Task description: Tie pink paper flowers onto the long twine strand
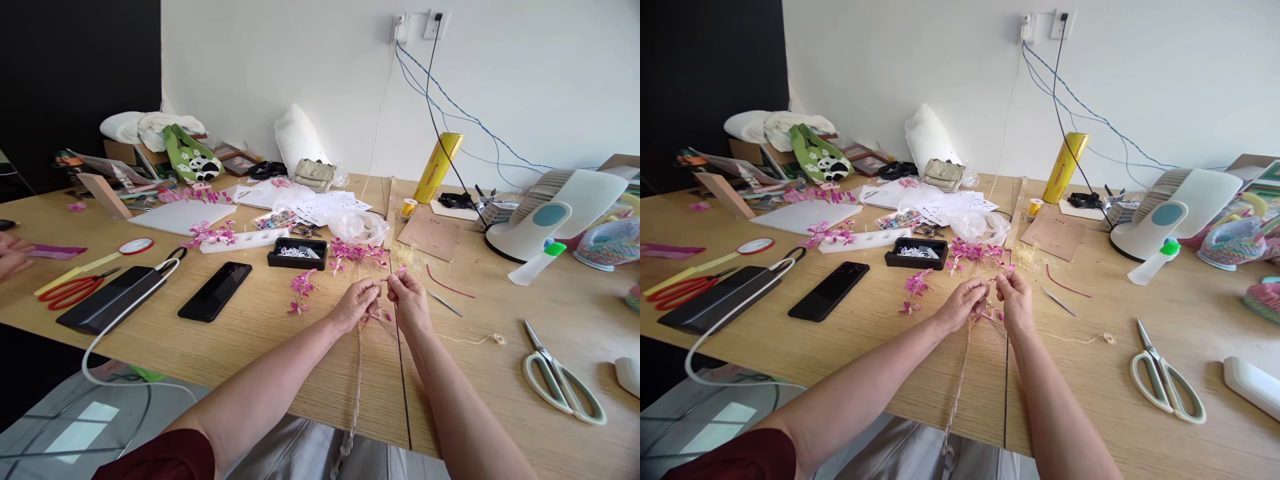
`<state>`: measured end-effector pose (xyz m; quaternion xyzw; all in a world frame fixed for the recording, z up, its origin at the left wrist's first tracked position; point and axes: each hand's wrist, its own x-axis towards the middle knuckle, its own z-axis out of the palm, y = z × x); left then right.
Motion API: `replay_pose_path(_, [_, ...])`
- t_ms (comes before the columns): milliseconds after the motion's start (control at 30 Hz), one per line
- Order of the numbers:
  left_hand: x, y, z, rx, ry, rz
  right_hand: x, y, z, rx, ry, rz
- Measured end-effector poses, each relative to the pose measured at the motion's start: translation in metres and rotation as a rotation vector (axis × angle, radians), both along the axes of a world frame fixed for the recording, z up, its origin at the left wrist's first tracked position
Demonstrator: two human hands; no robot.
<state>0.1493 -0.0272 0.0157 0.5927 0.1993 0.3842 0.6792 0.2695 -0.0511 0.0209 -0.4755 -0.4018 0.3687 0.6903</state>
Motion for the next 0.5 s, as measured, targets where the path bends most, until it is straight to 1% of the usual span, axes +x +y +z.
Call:
replay_pose_path(167, [0.005,0.0,-0.003,-0.02,0.003,-0.013,-0.002,-0.001,0.005,0.046,0.106,-0.079])
replay_pose_path(333, [0.001,0.002,-0.004,-0.098,-0.008,0.017,0.016,0.001,0.011,0.127,0.276,-0.222])
replay_pose_path(367, [-0.001,0.002,-0.003,-0.123,-0.029,0.033,0.019,0.001,0.012,0.119,0.295,-0.203])
replay_pose_path(500, [-0.007,0.005,0.003,-0.177,-0.164,0.091,0.026,0.001,0.013,0.019,0.335,-0.002])
